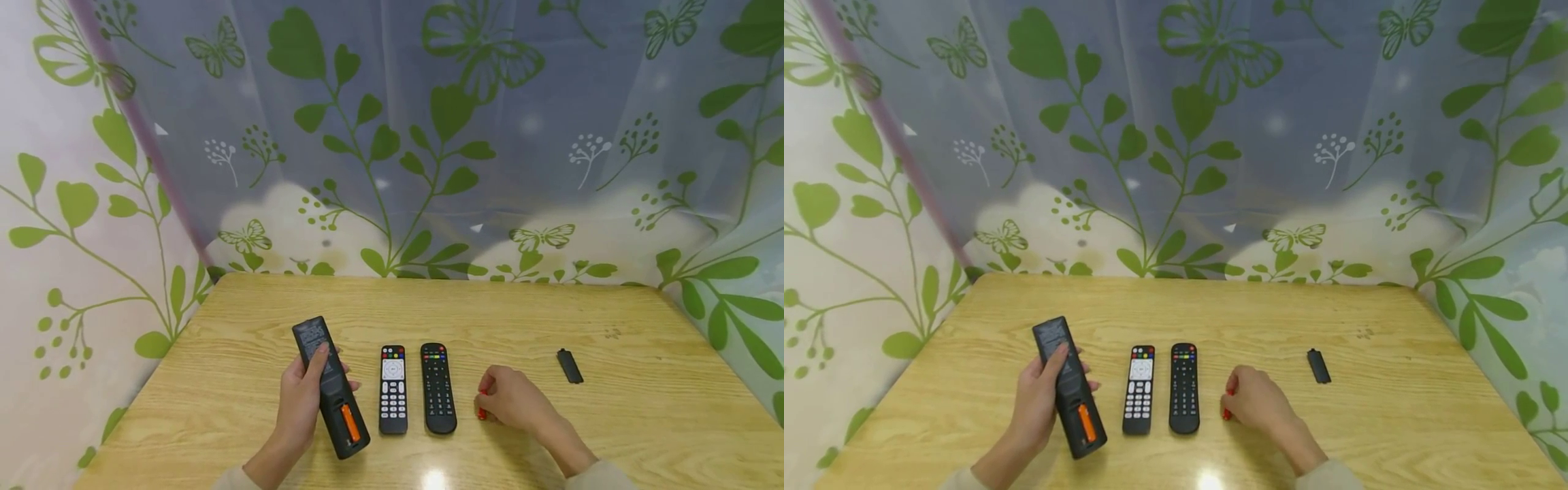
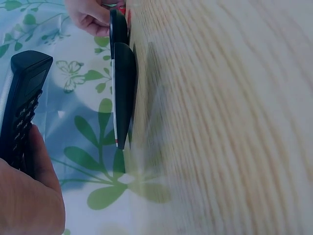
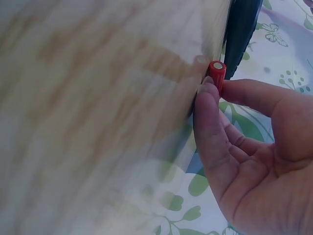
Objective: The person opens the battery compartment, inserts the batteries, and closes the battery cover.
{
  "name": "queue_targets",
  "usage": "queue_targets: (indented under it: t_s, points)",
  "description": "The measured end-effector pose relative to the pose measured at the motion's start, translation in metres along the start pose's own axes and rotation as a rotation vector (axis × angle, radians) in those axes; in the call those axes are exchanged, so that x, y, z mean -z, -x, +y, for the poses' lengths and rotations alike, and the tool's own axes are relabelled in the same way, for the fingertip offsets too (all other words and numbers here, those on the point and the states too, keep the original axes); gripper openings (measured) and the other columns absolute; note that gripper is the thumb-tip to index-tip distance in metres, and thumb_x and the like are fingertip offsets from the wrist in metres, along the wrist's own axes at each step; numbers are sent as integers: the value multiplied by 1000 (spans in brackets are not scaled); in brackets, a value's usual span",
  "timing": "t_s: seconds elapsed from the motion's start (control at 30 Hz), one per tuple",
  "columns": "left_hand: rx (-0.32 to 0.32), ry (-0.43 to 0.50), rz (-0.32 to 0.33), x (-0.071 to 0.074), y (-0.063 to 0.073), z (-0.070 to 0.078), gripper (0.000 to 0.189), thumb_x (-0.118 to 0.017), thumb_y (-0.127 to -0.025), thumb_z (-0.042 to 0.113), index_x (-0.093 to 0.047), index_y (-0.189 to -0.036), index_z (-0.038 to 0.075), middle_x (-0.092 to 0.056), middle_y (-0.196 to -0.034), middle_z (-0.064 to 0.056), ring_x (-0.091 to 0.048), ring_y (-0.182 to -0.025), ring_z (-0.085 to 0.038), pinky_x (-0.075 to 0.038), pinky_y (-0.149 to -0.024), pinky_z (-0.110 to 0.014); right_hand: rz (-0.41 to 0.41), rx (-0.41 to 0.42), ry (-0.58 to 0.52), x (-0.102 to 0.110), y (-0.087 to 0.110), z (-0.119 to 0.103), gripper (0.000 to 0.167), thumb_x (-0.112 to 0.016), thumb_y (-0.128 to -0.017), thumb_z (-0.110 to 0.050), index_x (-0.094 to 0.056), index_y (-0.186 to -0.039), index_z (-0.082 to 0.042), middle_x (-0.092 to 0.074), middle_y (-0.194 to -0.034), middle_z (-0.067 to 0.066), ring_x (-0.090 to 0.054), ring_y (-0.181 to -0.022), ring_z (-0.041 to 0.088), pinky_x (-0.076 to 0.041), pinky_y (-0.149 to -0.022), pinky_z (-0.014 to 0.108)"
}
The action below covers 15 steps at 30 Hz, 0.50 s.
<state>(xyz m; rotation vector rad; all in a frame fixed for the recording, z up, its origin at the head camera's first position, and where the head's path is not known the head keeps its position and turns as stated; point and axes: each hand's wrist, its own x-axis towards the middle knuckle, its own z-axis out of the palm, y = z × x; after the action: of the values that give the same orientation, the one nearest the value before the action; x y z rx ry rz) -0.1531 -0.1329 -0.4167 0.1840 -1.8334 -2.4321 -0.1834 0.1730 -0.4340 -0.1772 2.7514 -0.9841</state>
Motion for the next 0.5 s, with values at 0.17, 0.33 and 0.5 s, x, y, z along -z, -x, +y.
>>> queue_targets:
  t_s: [0.17,0.33,0.5]
  points:
    - [1,-2,-2,0,0,1,47,-49,-101,35,-46,-122,-7,-61,-93,-19,-69,-68,-30,-58,-69,-43,31,24,17,1,-2,-1,11,-69,-82,-7,-58,-85,-8,-56,-69,-1,-51,-57,14,-41,-50,29]
    - [3,0,-7,-2,1,2,47,-49,-101,35,-46,-122,-7,-61,-93,-19,-69,-68,-30,-58,-69,-42,68,52,-117,-1,-3,-9,10,-69,-85,-8,-62,-92,-7,-56,-73,0,-53,-61,14,-45,-52,28]
    - [-2,8,-9,-3,2,3,47,-49,-101,34,-46,-122,-8,-61,-91,-18,-69,-67,-29,-58,-69,-43,76,171,-332,-9,4,-32,16,-68,-89,-11,-62,-101,-4,-61,-81,1,-60,-71,14,-52,-59,27]
